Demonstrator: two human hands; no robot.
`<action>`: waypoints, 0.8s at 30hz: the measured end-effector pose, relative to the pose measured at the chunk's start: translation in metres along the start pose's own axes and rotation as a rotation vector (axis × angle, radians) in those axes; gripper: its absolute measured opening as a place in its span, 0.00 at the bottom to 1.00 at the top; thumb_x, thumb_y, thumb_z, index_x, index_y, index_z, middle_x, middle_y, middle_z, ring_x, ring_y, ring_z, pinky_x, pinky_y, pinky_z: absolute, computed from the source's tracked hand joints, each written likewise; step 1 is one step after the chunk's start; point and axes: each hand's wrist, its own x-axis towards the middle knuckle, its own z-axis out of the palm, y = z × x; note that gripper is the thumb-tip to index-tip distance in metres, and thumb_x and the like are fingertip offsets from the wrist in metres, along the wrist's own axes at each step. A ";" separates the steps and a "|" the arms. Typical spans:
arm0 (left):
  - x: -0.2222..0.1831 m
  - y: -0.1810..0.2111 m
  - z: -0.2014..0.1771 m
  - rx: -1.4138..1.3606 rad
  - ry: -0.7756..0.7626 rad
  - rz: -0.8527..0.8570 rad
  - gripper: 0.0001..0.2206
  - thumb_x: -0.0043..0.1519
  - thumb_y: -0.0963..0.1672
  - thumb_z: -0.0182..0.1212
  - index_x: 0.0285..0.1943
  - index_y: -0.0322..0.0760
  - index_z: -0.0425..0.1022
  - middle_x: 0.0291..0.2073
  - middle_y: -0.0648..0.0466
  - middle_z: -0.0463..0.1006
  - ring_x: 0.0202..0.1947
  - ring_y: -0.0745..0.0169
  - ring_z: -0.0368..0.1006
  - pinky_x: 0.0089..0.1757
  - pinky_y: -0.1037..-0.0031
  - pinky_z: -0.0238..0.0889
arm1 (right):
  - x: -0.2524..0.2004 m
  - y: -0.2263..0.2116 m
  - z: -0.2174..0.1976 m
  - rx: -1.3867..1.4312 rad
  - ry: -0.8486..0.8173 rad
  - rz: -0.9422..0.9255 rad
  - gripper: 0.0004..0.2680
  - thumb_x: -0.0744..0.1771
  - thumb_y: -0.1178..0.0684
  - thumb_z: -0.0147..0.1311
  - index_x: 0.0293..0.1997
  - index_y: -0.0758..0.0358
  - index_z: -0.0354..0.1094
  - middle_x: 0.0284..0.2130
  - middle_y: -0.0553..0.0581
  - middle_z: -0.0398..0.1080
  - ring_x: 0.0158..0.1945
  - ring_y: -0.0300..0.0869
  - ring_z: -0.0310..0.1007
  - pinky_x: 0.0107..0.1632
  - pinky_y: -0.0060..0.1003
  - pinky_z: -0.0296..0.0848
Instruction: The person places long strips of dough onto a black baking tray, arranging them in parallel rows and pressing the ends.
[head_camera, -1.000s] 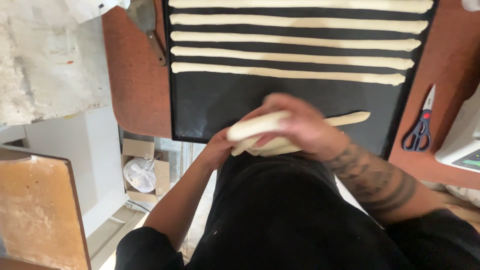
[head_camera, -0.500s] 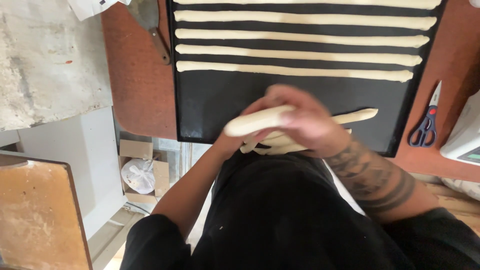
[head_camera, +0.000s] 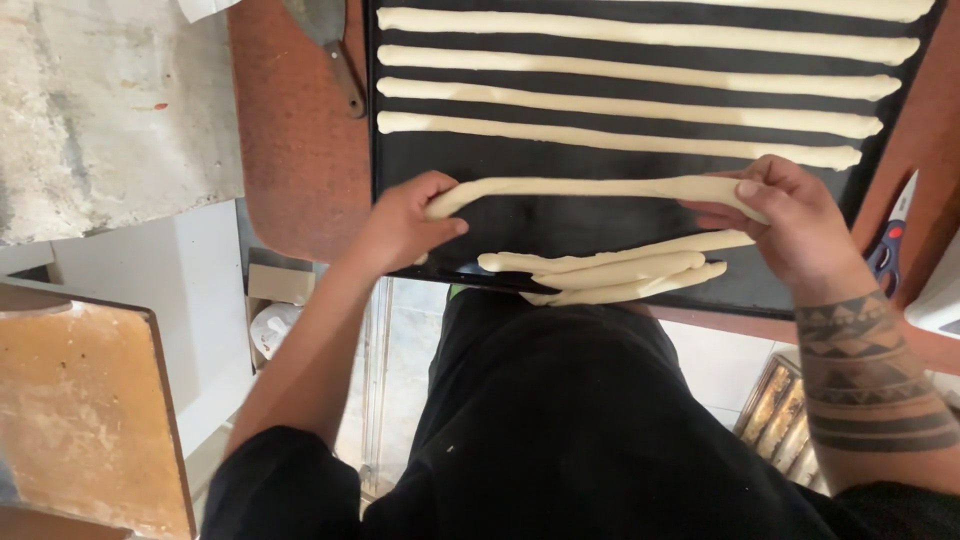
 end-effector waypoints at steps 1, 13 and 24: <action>0.000 -0.001 -0.008 0.100 0.023 0.108 0.09 0.60 0.44 0.67 0.48 0.46 0.76 0.35 0.60 0.77 0.33 0.64 0.70 0.35 0.69 0.59 | -0.001 -0.001 -0.003 -0.125 -0.009 0.013 0.06 0.71 0.55 0.47 0.35 0.58 0.57 0.53 0.67 0.75 0.55 0.57 0.80 0.60 0.48 0.80; 0.074 -0.085 -0.006 1.013 0.012 0.127 0.08 0.69 0.48 0.58 0.47 0.43 0.70 0.34 0.54 0.75 0.30 0.50 0.76 0.26 0.61 0.67 | 0.010 0.015 -0.035 -1.282 0.135 0.426 0.12 0.70 0.55 0.52 0.59 0.66 0.62 0.48 0.71 0.73 0.46 0.59 0.75 0.42 0.51 0.73; 0.091 -0.104 -0.013 0.961 0.055 0.304 0.16 0.67 0.54 0.63 0.48 0.42 0.69 0.35 0.53 0.74 0.31 0.52 0.74 0.26 0.62 0.66 | 0.016 0.026 -0.036 -1.733 0.042 0.143 0.21 0.66 0.51 0.52 0.70 0.52 0.66 0.63 0.65 0.66 0.63 0.58 0.65 0.64 0.60 0.66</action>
